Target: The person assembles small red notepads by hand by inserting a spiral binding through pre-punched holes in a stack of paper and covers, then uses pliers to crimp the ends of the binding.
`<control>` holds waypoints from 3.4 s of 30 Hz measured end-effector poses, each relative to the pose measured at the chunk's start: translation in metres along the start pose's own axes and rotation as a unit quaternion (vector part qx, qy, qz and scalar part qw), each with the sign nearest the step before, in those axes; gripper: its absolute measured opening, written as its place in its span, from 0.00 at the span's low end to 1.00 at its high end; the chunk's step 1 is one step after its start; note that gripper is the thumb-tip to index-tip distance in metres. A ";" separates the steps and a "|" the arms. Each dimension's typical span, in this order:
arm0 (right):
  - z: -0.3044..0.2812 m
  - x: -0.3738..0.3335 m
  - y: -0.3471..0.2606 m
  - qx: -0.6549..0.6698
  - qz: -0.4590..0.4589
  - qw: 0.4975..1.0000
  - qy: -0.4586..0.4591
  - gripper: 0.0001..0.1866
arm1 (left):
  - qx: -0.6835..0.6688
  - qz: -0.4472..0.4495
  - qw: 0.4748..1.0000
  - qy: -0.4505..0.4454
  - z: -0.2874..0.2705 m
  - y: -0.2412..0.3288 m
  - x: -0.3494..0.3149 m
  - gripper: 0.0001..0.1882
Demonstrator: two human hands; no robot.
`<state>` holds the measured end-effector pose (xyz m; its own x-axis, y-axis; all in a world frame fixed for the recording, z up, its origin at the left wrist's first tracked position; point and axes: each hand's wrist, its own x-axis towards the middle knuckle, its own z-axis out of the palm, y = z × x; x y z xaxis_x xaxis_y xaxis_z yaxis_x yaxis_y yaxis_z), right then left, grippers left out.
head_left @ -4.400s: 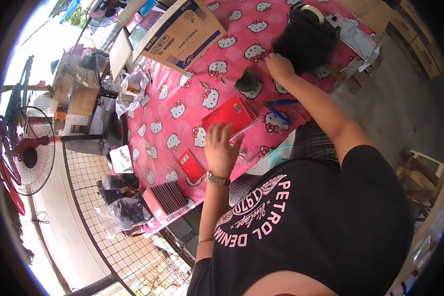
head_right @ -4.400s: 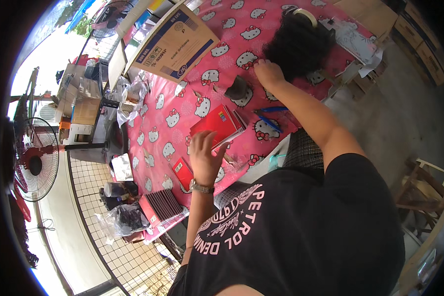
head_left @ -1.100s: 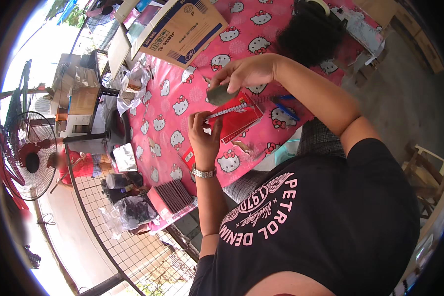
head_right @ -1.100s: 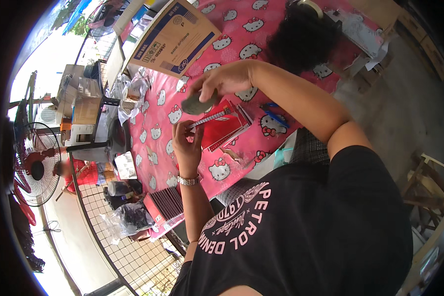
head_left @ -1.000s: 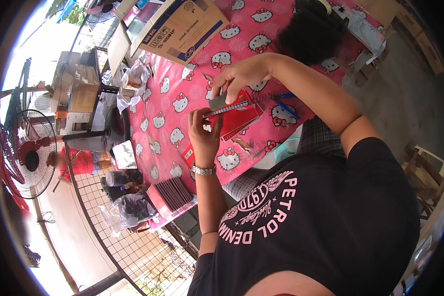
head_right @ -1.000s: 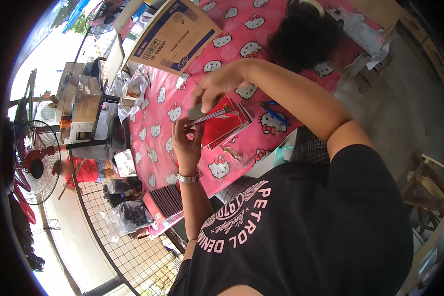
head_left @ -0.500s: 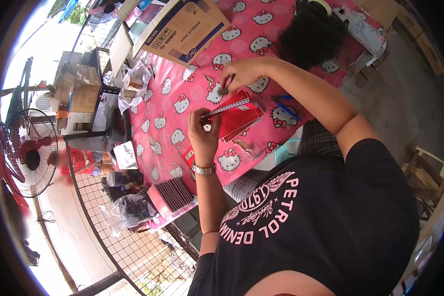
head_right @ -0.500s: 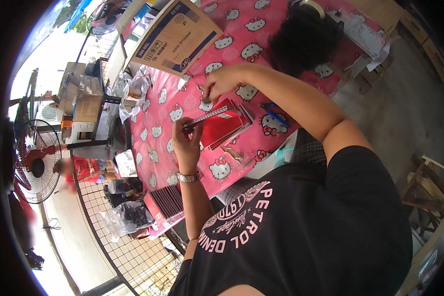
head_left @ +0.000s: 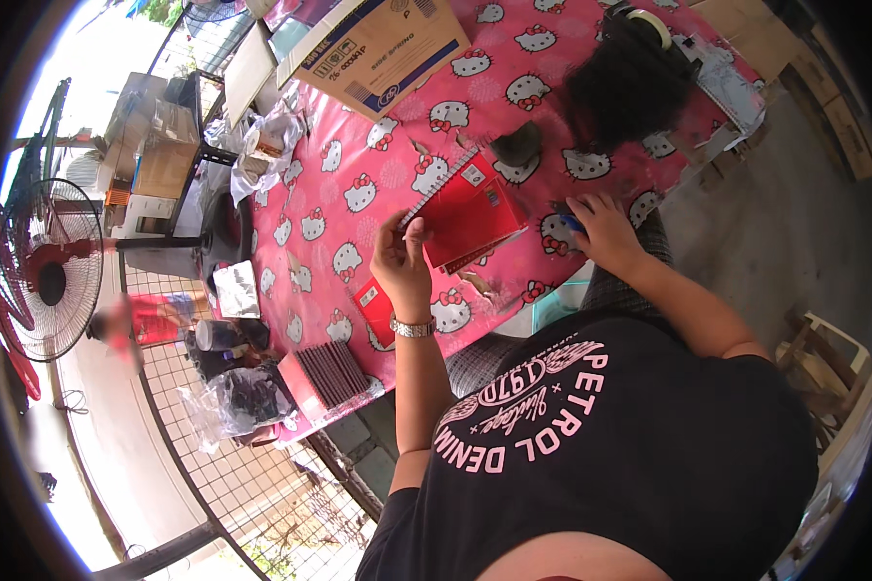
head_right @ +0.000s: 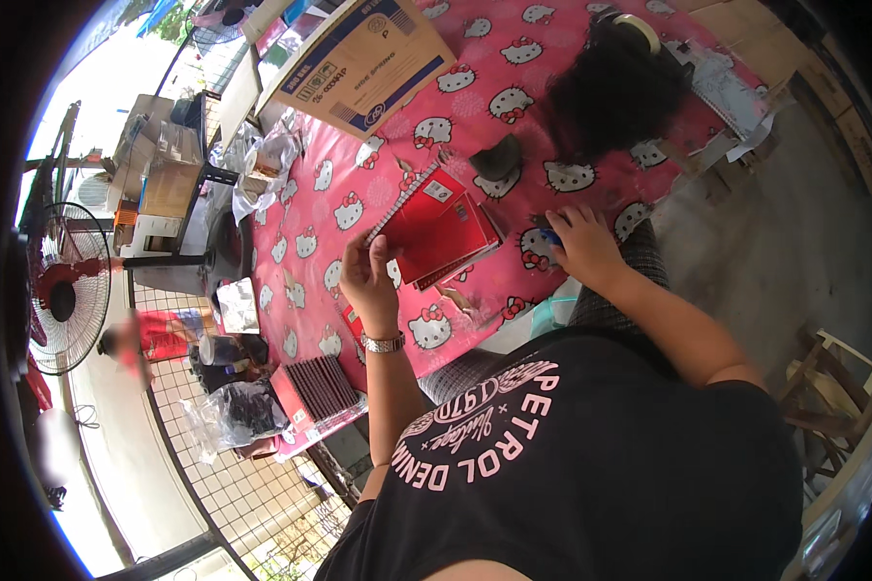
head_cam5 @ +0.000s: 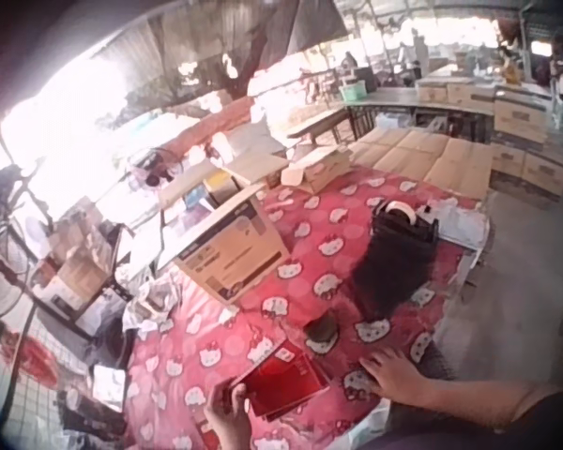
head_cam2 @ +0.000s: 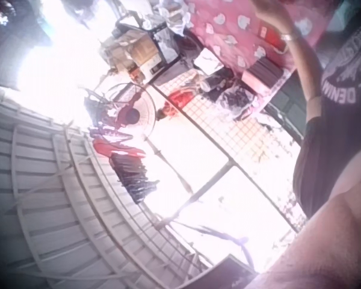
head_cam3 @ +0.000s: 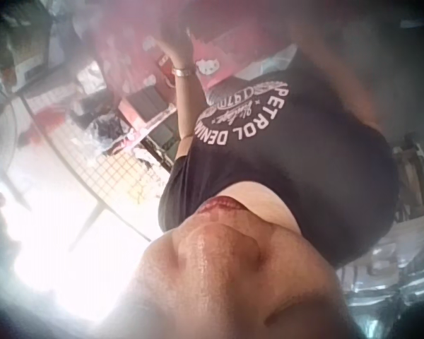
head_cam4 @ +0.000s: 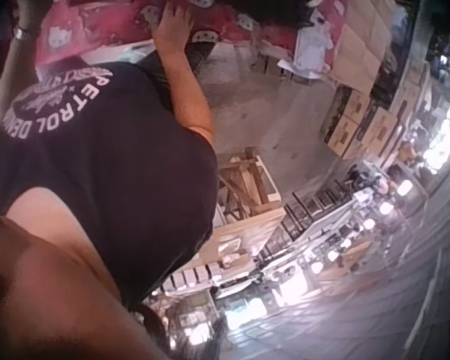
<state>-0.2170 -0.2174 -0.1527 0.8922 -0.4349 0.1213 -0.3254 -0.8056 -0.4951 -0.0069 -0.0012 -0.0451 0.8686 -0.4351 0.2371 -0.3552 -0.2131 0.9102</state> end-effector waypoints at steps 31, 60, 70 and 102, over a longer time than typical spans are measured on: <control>-0.019 0.046 0.001 0.100 0.004 0.995 -0.024 0.23 | 0.411 0.026 0.910 -0.051 -0.130 0.013 -0.007 0.11; -0.081 0.097 -0.071 0.310 -0.233 0.921 0.042 0.14 | 0.375 0.322 0.857 -0.144 0.025 0.034 0.018 0.09; -0.075 0.099 -0.088 0.345 -0.230 0.910 0.028 0.10 | 0.372 0.315 0.865 -0.118 0.033 0.030 0.015 0.10; -0.085 0.099 -0.089 0.166 -0.247 0.954 -0.037 0.14 | 0.319 0.303 0.894 -0.082 0.032 0.030 0.004 0.11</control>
<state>-0.1260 -0.2235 -0.0237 0.9347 0.0052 0.3554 0.2471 -0.7282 -0.6392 -0.0249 -0.0372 -0.0280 0.4064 -0.7508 0.5206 -0.9136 -0.3282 0.2399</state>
